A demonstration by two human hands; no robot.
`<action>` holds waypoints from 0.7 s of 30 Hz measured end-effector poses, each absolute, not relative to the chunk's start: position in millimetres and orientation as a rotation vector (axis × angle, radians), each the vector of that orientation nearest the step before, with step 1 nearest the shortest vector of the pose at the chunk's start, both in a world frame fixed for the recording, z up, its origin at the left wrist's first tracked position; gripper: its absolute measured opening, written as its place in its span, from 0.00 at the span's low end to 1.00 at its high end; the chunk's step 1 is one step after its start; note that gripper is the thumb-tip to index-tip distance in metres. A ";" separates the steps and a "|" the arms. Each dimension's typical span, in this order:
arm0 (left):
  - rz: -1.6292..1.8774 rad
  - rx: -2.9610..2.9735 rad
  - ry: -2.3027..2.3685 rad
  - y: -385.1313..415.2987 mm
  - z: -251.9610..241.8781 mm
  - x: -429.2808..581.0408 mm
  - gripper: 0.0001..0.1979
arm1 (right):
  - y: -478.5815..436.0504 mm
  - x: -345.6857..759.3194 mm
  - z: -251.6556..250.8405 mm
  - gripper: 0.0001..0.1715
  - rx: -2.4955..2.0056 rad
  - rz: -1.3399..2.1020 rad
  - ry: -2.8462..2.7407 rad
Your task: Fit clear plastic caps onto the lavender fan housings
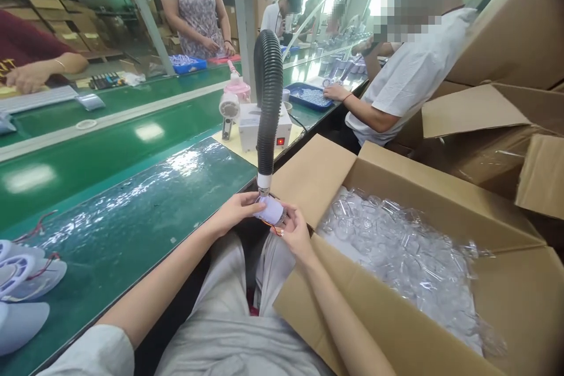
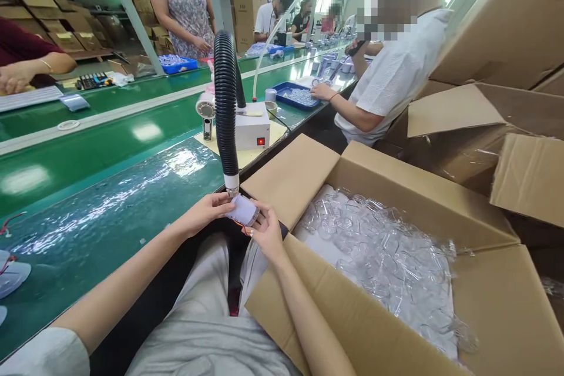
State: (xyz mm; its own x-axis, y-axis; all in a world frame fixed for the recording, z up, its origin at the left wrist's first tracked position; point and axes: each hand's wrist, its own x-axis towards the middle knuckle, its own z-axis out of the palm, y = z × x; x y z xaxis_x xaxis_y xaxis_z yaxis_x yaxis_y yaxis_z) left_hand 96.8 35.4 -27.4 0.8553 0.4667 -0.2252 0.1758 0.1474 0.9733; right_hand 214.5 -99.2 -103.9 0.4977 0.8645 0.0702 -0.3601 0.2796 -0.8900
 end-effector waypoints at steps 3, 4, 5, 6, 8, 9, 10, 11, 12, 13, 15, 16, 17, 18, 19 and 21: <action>0.225 1.457 0.578 38.9 -22.4 87.9 0.29 | -92.7 210.4 -101.1 0.34 -0.931 0.939 -0.632; 0.226 1.466 0.583 39.9 -21.8 85.7 0.29 | -91.3 209.3 -100.7 0.34 -0.925 0.946 -0.632; 0.225 1.474 0.585 40.7 -21.5 84.1 0.29 | -90.3 208.3 -100.6 0.34 -0.921 0.950 -0.632; 0.224 1.481 0.585 41.4 -21.3 83.3 0.28 | -89.8 207.6 -100.9 0.34 -0.919 0.950 -0.631; 0.218 1.494 0.580 42.2 -21.0 83.9 0.28 | -90.0 206.7 -102.4 0.35 -0.922 0.942 -0.628; 0.213 1.501 0.577 42.4 -20.6 85.1 0.27 | -90.6 206.4 -103.5 0.35 -0.927 0.936 -0.626; 0.207 1.509 0.574 42.6 -20.1 86.8 0.27 | -91.4 206.2 -104.7 0.36 -0.934 0.929 -0.622; 0.200 1.517 0.571 42.9 -19.6 88.7 0.27 | -92.3 205.8 -106.1 0.36 -0.943 0.921 -0.616; 0.190 1.526 0.570 43.4 -19.1 90.8 0.27 | -93.0 205.4 -107.4 0.36 -0.953 0.908 -0.607; 0.180 1.536 0.571 44.2 -18.8 92.9 0.26 | -93.6 204.8 -108.6 0.37 -0.963 0.892 -0.596; 0.156 1.557 0.576 46.4 -18.6 96.7 0.25 | -93.9 203.5 -110.5 0.38 -0.979 0.857 -0.574; 0.146 1.567 0.580 47.7 -18.7 98.2 0.25 | -93.6 202.9 -111.0 0.39 -0.984 0.842 -0.565; 0.137 1.576 0.583 49.0 -18.7 99.4 0.25 | -93.2 202.4 -111.2 0.40 -0.985 0.832 -0.559; 0.130 1.585 0.587 50.0 -18.6 100.1 0.25 | -92.7 202.0 -111.2 0.40 -0.984 0.827 -0.556; 0.126 1.591 0.592 50.8 -18.3 100.4 0.25 | -92.0 201.7 -110.9 0.40 -0.982 0.826 -0.556; 0.123 1.600 0.607 51.3 -17.1 99.4 0.25 | -90.8 201.3 -110.0 0.40 -0.973 0.830 -0.559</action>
State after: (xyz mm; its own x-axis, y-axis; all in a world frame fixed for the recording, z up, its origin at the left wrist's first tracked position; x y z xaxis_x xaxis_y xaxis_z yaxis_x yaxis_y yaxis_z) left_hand 99.4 51.3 -17.1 0.8510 0.4483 -0.2735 0.3065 -0.0011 0.9519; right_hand 201.3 -90.8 -110.0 0.5757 0.8160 0.0520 -0.3547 0.3065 -0.8833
